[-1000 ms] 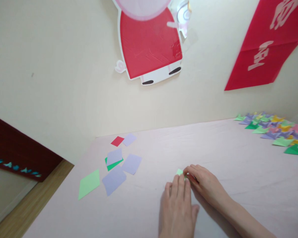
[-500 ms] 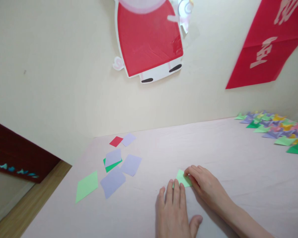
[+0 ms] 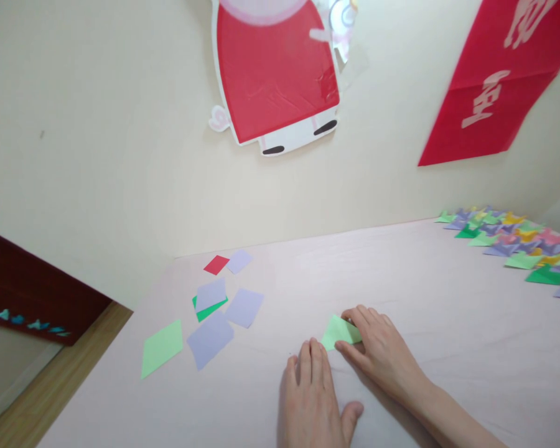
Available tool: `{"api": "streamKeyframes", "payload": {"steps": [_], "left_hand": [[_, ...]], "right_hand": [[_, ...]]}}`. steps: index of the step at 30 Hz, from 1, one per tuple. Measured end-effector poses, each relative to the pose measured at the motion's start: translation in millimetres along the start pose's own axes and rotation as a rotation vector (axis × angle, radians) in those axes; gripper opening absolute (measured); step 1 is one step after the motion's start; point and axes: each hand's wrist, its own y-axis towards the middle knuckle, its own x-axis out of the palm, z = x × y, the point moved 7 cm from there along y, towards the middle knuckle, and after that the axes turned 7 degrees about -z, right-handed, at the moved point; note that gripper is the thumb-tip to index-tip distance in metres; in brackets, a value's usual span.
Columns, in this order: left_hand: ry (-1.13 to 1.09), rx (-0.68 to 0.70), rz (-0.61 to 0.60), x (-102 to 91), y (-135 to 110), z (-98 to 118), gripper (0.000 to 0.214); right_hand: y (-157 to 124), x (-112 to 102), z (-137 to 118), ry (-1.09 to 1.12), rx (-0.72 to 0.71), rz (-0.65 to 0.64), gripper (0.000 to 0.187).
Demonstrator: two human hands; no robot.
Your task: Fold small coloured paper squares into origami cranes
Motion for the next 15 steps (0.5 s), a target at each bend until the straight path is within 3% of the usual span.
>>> {"api": "streamKeyframes", "payload": {"steps": [7, 12, 15], "left_hand": [[0.041, -0.051, -0.022, -13.2, -2, -4, 0.075], [0.050, -0.150, -0.064, -23.0, 2, -16, 0.064], [-0.027, -0.200, -0.022, -30.2, 15, -17, 0.063]], "right_hand": [[-6, -1, 31, 0.301, 0.008, -0.016, 0.041], [-6, -7, 45, 0.547, 0.008, -0.014, 0.035], [-7, -10, 43, 0.572, 0.013, -0.016, 0.034]]}}
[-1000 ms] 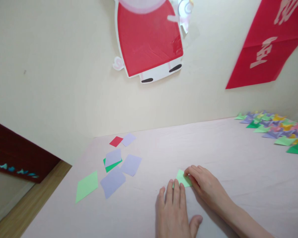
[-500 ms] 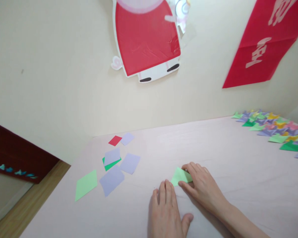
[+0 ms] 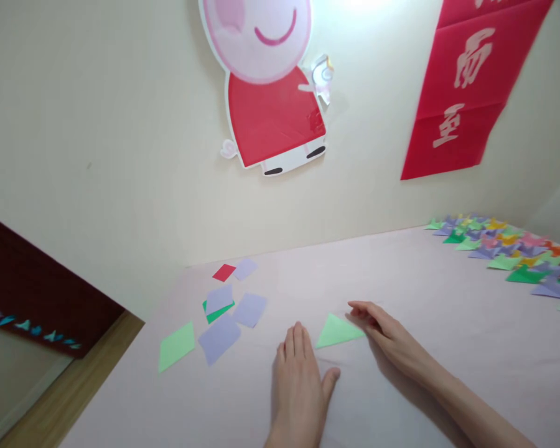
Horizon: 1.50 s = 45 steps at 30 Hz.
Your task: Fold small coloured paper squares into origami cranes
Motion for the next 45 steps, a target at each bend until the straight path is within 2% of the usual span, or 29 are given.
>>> {"api": "streamKeyframes", "payload": {"steps": [5, 8, 12, 16, 20, 24, 29, 31, 34, 37, 41, 45], "left_hand": [[-0.241, 0.085, 0.079, -8.8, 19, 20, 0.059], [-0.280, 0.152, 0.131, -13.8, 18, 27, 0.067], [-0.330, 0.217, 0.114, -13.6, 11, 25, 0.076], [-0.394, 0.255, 0.093, -13.7, 7, 22, 0.055], [-0.435, 0.282, 0.086, -17.8, 9, 23, 0.026], [-0.428, 0.250, 0.082, -21.3, 19, 19, 0.014], [-0.409, 0.123, 0.078, -20.7, 36, 12, 0.005], [-0.396, 0.066, 0.075, -18.5, 40, 10, 0.007], [-0.441, 0.017, 0.073, -14.5, 43, 7, 0.024], [-0.458, 0.052, 0.063, -12.0, 42, 9, 0.028], [-0.346, 0.115, 0.038, -12.0, 42, 14, 0.014], [-0.289, 0.091, 0.056, -12.5, 40, 15, 0.017]], "right_hand": [[1, 12, -21, -0.229, -0.058, -0.043, 0.042], [3, 20, -32, -0.279, -0.093, -0.070, 0.033], [3, 23, -42, -0.322, -0.175, -0.101, 0.026], [0, 20, -45, -0.387, -0.235, -0.155, 0.027], [-2, 11, -42, -0.416, -0.187, -0.185, 0.022], [-1, 10, -40, -0.415, -0.136, -0.186, 0.008], [7, 10, -27, -0.372, -0.031, -0.060, 0.014], [8, 10, -20, -0.368, 0.028, -0.023, 0.012], [9, 9, -13, -0.343, 0.091, 0.023, 0.004], [9, 10, -13, -0.312, 0.077, 0.029, 0.016], [10, 14, -19, -0.361, 0.020, -0.037, 0.012], [11, 15, -22, -0.404, -0.014, -0.039, 0.015]]}}
